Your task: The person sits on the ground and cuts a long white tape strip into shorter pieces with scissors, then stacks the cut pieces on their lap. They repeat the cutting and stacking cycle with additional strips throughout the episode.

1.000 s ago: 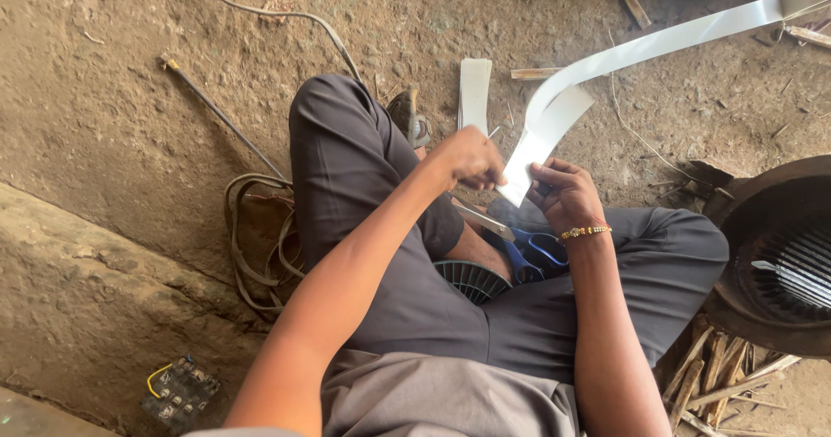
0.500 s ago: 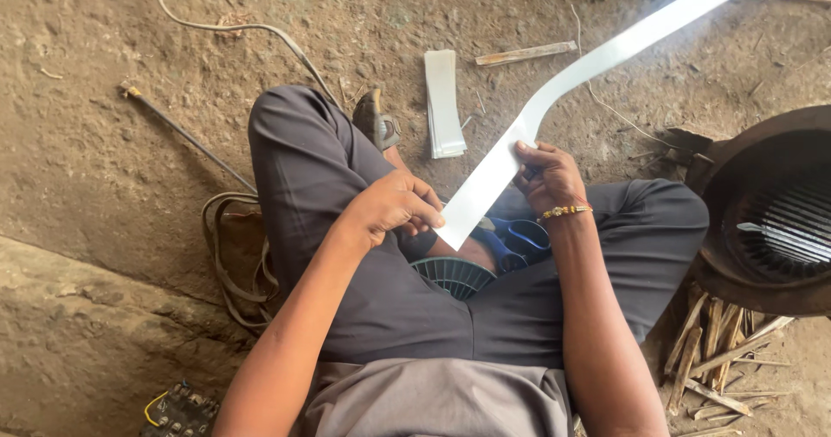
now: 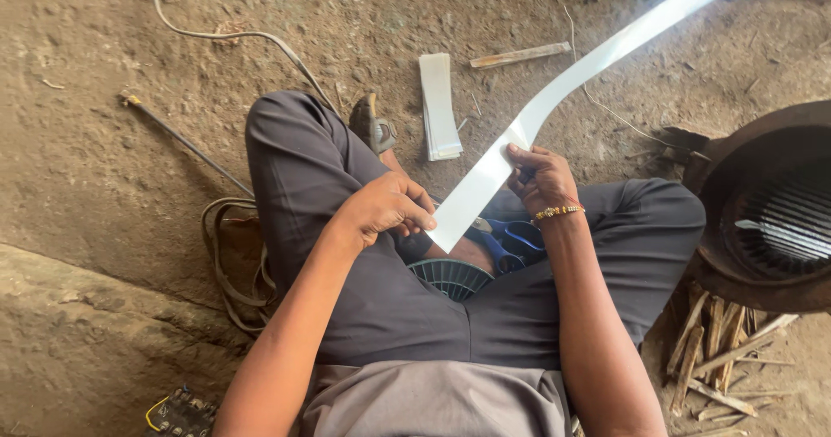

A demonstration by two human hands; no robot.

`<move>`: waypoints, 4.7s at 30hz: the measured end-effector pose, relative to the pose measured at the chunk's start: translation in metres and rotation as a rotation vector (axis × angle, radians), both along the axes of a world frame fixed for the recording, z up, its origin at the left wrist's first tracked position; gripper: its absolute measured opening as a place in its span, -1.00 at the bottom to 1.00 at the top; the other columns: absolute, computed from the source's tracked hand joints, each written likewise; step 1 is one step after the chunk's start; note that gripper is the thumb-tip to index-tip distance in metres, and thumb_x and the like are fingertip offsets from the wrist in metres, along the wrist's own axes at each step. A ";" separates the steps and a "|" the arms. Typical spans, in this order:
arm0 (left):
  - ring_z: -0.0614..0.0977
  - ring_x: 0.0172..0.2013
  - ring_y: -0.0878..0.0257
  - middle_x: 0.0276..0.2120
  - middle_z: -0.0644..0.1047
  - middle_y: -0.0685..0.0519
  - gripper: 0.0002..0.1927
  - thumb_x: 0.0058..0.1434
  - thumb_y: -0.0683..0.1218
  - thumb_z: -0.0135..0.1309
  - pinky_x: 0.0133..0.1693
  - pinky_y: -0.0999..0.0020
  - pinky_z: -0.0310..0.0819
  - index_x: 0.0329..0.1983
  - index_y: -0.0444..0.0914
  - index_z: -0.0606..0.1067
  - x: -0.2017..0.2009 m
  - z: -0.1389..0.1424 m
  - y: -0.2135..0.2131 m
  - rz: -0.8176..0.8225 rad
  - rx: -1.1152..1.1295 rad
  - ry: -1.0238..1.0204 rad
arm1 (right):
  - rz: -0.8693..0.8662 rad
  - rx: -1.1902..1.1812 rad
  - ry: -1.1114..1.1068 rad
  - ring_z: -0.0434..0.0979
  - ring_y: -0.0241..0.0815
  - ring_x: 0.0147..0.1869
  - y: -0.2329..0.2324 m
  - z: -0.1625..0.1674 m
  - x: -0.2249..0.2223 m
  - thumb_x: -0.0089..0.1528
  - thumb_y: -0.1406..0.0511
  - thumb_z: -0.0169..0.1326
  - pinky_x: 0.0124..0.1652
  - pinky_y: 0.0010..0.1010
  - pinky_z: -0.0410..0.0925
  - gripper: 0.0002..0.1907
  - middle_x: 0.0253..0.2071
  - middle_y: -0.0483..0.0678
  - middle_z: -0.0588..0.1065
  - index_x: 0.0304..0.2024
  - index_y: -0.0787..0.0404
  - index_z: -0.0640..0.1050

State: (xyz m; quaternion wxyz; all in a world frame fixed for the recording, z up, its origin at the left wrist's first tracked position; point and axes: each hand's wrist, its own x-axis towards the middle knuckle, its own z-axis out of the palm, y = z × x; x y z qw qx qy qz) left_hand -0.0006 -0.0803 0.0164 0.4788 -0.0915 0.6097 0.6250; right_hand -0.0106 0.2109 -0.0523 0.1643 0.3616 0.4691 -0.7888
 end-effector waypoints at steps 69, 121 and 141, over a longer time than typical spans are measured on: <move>0.48 -0.64 0.26 -0.50 0.56 -0.04 -0.57 0.46 0.07 -0.14 -0.63 0.30 0.35 -0.12 -0.39 0.54 -0.065 -0.060 0.109 -0.176 0.120 0.083 | -0.053 0.147 0.093 0.47 -0.28 -0.26 -0.010 -0.011 0.007 0.31 0.48 0.09 -0.22 -0.43 0.39 -0.94 -0.28 -0.07 0.52 -0.17 0.35 0.55; 0.65 -0.59 0.17 -0.49 0.68 -0.04 -0.56 0.36 0.00 -0.12 -0.56 0.16 0.56 -0.30 -0.41 0.64 -0.112 -0.049 0.083 -0.385 -0.314 0.484 | 0.367 -0.573 -0.096 0.48 -0.11 0.02 0.073 -0.008 0.074 0.23 0.32 0.10 -0.03 -0.31 0.36 -0.71 0.01 0.01 0.46 0.00 0.19 0.43; 0.42 -0.66 0.36 -0.56 0.45 0.09 -0.65 0.41 0.01 -0.09 -0.63 0.38 0.34 -0.22 -0.35 0.55 -0.056 0.047 -0.062 -0.187 -0.215 0.209 | 0.533 0.075 0.268 0.42 -0.24 -0.42 -0.044 0.088 0.136 0.11 0.03 0.23 -0.41 -0.43 0.29 -0.39 -0.42 -0.04 0.43 -0.08 0.44 0.50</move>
